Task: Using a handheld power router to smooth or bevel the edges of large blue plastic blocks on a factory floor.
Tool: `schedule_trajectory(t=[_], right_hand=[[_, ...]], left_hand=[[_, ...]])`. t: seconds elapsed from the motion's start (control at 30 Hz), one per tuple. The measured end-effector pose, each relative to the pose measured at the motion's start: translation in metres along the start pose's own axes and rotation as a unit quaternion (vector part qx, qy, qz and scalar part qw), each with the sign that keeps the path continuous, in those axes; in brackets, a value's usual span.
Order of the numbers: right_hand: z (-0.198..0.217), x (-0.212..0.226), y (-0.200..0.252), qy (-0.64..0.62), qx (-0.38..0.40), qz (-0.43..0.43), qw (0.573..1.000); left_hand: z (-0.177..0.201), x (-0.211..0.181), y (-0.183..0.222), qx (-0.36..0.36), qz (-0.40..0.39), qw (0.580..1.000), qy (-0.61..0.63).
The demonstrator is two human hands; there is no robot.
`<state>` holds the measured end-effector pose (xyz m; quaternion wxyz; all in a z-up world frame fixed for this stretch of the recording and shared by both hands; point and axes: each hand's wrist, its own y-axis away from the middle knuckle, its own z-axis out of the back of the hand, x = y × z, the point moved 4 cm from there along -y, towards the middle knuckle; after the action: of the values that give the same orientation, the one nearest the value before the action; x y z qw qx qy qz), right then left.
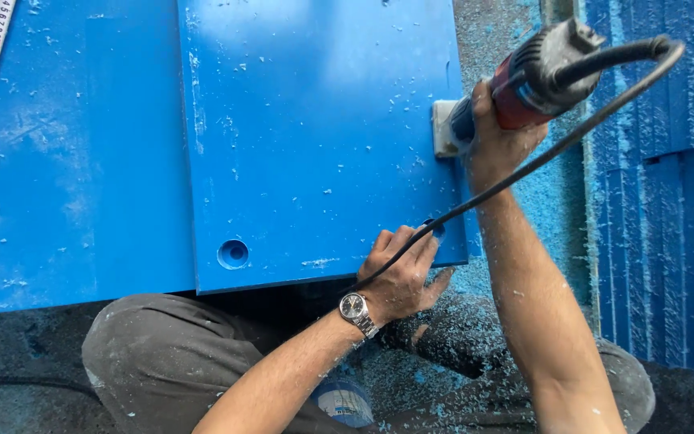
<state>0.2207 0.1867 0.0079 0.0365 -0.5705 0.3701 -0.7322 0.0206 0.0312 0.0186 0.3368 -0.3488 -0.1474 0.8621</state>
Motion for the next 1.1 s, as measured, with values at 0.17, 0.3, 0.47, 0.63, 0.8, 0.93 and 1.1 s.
schedule_trajectory(t=[0.17,0.3,0.47,0.63,0.8,0.93,1.1], right_hand=[[0.016,0.025,0.029,-0.041,-0.025,-0.016,0.999],[0.017,0.025,0.03,-0.049,-0.027,-0.01,0.998],[-0.003,0.004,0.0,-0.045,-0.039,-0.042,0.997],[-0.023,-0.024,-0.032,0.01,0.02,0.026,0.999],[-0.041,-0.039,-0.056,-0.037,0.019,0.047,0.998],[-0.041,-0.065,-0.064,-0.027,0.01,0.063,0.998],[-0.041,-0.072,-0.069,-0.011,0.022,0.059,0.998]], left_hand=[[0.008,-0.008,-0.004,-0.015,0.007,1.0,-0.004],[0.003,-0.011,-0.006,0.032,0.025,0.999,-0.011],[0.005,-0.007,-0.017,0.049,0.008,0.999,-0.004],[0.011,-0.005,-0.024,0.077,0.001,0.997,0.027],[0.005,-0.001,-0.023,0.092,0.01,0.995,0.034],[-0.002,0.0,-0.02,0.085,0.008,0.996,0.034],[-0.004,0.001,-0.018,0.098,0.006,0.995,0.037]])
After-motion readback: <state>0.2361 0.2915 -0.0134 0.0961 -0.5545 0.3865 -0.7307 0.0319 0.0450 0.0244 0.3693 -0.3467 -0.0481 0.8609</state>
